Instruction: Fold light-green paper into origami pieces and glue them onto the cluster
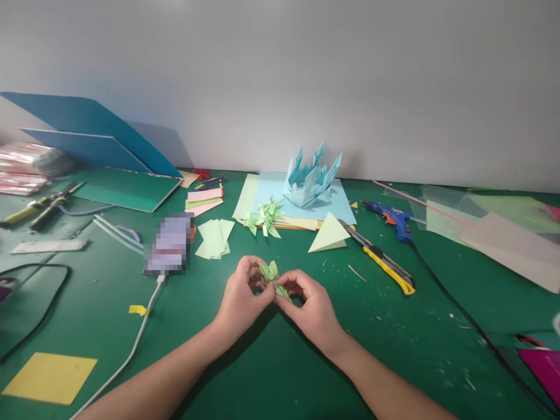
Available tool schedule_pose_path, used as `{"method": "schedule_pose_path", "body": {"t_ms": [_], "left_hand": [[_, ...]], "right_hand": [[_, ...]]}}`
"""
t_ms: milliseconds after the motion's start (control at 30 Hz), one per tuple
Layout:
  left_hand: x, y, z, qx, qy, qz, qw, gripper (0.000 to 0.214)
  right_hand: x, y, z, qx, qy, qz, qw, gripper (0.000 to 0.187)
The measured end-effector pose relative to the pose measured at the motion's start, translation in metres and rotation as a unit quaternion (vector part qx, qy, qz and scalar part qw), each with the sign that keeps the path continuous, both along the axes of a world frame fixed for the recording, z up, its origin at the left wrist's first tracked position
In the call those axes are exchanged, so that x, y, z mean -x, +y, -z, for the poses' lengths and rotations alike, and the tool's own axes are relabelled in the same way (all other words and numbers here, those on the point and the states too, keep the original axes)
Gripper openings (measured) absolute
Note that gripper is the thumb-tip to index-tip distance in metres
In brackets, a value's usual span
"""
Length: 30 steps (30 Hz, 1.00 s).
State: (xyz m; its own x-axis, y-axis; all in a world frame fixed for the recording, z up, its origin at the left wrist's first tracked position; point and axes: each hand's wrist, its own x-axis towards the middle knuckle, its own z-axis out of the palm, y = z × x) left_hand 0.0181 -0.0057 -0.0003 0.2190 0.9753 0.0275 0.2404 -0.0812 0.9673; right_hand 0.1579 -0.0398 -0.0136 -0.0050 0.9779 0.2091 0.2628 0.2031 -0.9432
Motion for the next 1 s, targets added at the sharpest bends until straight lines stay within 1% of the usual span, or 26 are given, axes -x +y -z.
{"method": "schedule_pose_path", "body": {"t_ms": [167,300,433,567,700,800,900,1000], "left_hand": [[-0.0014,-0.0006,-0.0025,0.012,-0.004,-0.008,1.000,0.023],[-0.0020,-0.0009,-0.0035,0.036,-0.044,-0.008,0.998,0.023],[-0.0011,0.0006,-0.0033,0.075,-0.087,0.002,0.993,0.025],[0.0004,0.0035,-0.0048,0.126,-0.157,0.019,0.979,0.028],[0.0004,0.0065,-0.0083,0.199,-0.216,0.029,0.956,0.042],[-0.0003,0.0074,-0.0099,0.222,-0.240,0.012,0.945,0.049],[-0.0007,0.0069,-0.0100,0.231,-0.253,0.004,0.939,0.050],[-0.0007,0.0061,-0.0098,0.225,-0.247,0.012,0.942,0.047]], "right_hand": [[0.0007,-0.0008,0.0005,0.003,0.006,0.002,1.000,0.005],[0.0004,-0.0016,0.0008,0.001,0.003,0.005,1.000,0.006],[0.0001,-0.0012,0.0002,0.002,0.009,0.008,1.000,0.006],[0.0000,-0.0002,-0.0006,-0.005,0.009,0.017,1.000,0.005],[-0.0017,0.0004,-0.0012,-0.018,0.007,0.027,0.999,0.006],[-0.0038,-0.0002,-0.0025,-0.013,0.027,0.010,0.999,0.010],[-0.0055,-0.0011,-0.0049,-0.016,0.059,-0.010,0.998,0.019],[-0.0060,-0.0005,-0.0063,-0.009,0.089,0.003,0.996,0.027]]}}
